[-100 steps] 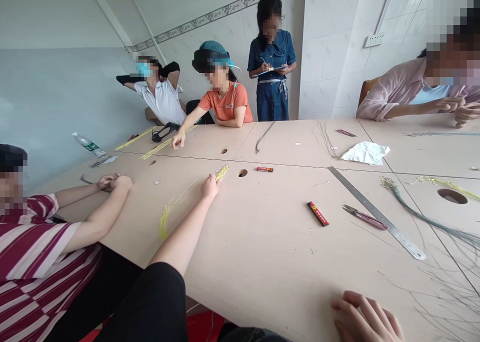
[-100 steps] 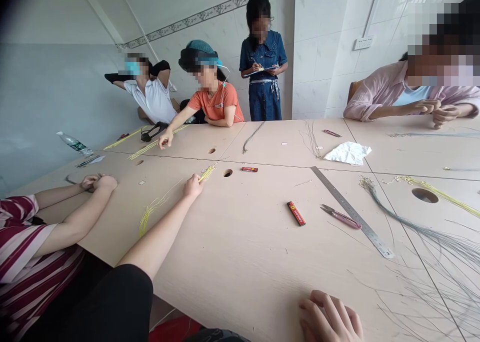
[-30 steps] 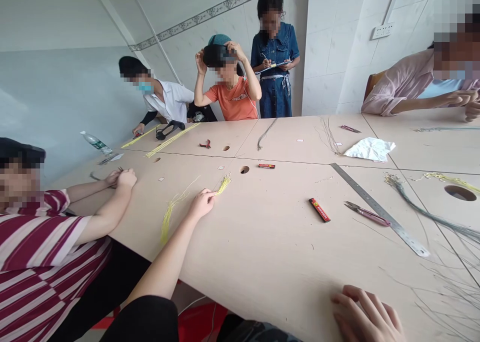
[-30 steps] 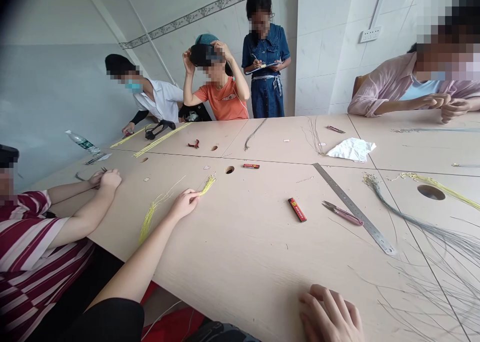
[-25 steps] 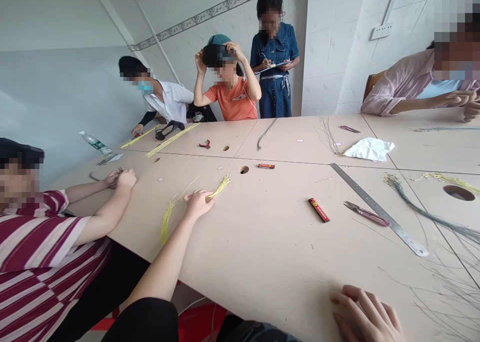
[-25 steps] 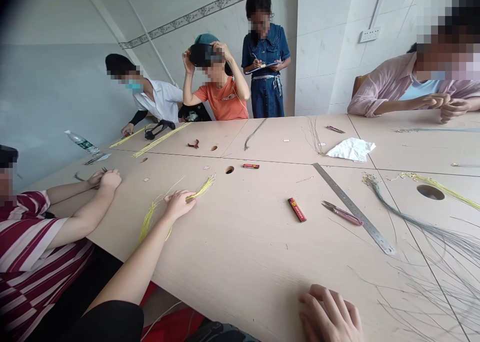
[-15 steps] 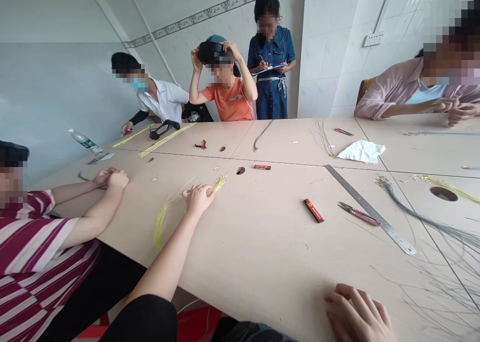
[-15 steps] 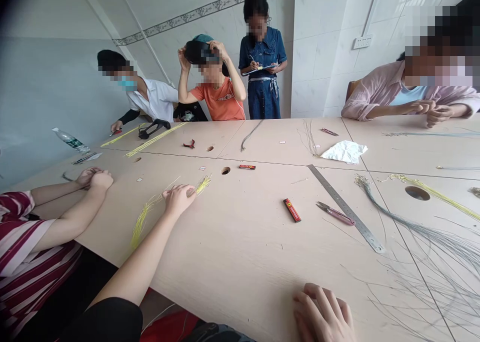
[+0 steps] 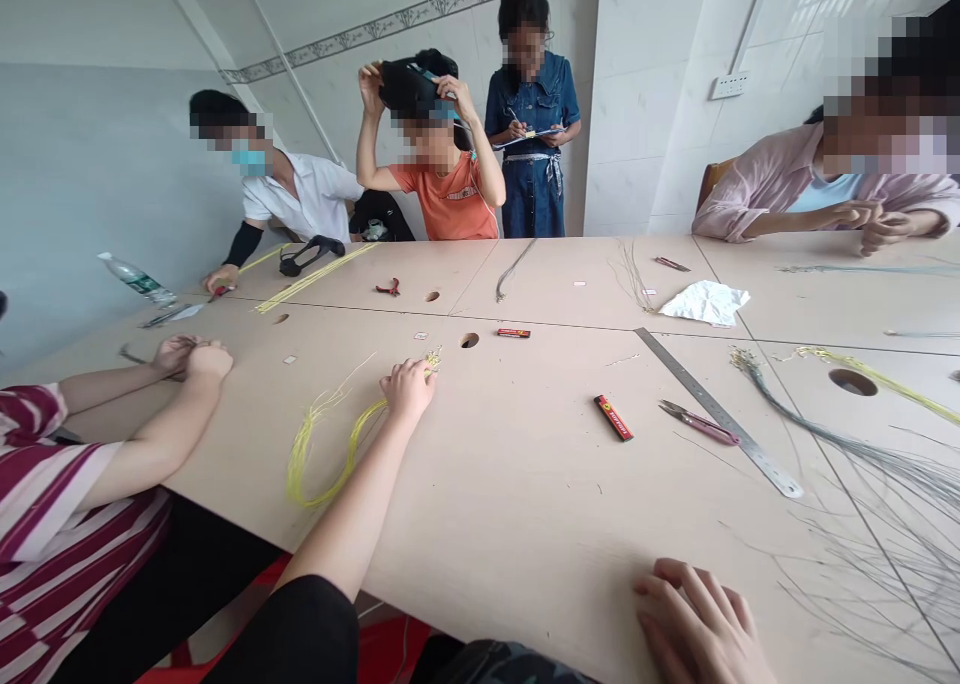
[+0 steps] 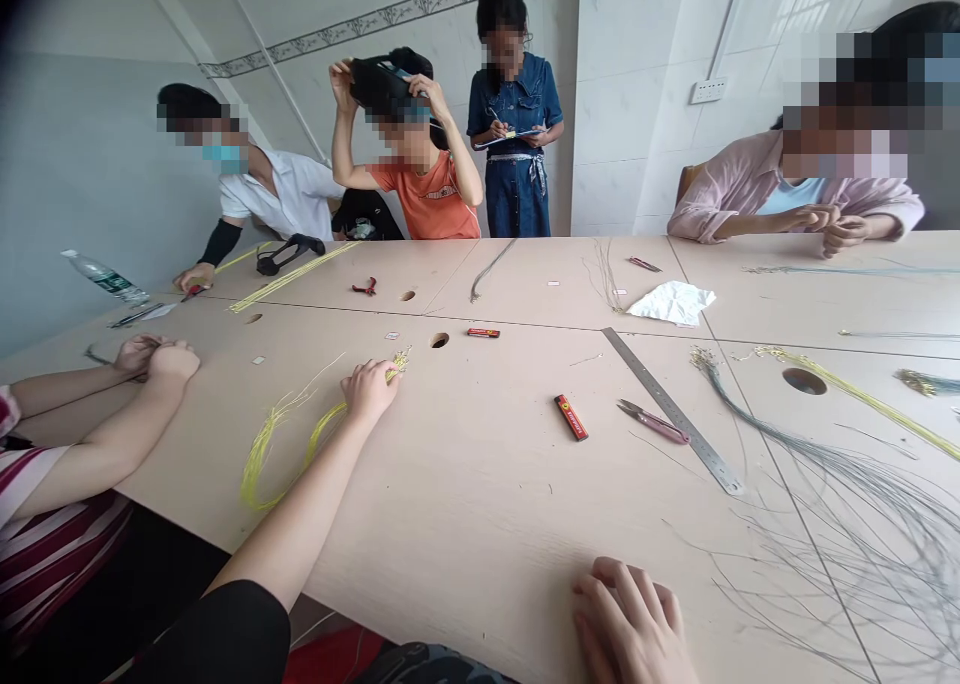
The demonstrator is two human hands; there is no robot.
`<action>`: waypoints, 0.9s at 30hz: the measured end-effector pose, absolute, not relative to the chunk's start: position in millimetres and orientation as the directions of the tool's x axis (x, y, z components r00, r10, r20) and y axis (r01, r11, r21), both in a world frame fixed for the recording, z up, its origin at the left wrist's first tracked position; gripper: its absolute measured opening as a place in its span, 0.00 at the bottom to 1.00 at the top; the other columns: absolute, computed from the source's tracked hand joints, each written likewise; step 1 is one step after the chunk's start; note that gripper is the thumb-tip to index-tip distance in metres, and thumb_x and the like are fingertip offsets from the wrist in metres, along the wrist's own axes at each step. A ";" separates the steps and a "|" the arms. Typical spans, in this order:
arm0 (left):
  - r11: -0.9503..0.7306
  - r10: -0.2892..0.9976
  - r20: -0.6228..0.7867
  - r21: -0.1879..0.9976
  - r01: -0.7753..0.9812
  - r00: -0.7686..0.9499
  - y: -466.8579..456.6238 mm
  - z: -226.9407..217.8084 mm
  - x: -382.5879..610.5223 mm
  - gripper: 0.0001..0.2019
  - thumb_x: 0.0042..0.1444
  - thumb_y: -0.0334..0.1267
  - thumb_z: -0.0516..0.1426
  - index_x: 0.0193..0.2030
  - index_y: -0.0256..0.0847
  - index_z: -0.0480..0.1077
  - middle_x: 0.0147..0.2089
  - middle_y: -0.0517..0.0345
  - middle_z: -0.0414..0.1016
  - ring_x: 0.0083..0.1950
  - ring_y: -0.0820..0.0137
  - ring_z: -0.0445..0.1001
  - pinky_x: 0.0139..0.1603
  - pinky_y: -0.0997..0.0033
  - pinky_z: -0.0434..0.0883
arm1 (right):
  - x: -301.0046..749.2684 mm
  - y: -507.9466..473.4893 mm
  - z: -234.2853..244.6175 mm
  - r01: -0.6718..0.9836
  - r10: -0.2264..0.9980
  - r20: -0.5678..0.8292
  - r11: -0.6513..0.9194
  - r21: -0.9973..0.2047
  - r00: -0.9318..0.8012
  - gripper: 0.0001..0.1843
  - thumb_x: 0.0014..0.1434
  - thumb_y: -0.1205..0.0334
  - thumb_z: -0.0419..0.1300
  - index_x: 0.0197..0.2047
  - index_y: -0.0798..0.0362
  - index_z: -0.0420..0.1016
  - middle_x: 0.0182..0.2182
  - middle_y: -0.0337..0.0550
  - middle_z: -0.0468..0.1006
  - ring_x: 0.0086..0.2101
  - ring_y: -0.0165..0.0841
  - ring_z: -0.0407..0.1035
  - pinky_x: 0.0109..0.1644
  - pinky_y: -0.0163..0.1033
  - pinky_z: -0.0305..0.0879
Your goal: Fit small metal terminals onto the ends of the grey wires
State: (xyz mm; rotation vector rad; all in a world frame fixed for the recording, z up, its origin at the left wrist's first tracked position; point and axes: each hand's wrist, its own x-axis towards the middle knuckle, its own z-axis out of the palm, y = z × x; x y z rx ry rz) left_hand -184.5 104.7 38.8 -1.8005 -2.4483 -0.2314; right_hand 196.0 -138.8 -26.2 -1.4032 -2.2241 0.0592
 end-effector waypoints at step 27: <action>-0.214 0.958 0.267 0.402 0.890 0.109 80.2 7.1 -172.1 0.13 0.51 0.46 0.48 0.37 0.42 0.67 0.28 0.58 0.75 0.29 0.69 0.74 0.32 0.72 0.69 | 181.5 -140.2 1.8 0.739 0.964 0.128 0.262 -0.620 -0.235 0.11 0.59 0.70 0.54 0.45 0.48 0.68 0.44 0.44 0.72 0.43 0.37 0.67 0.47 0.45 0.62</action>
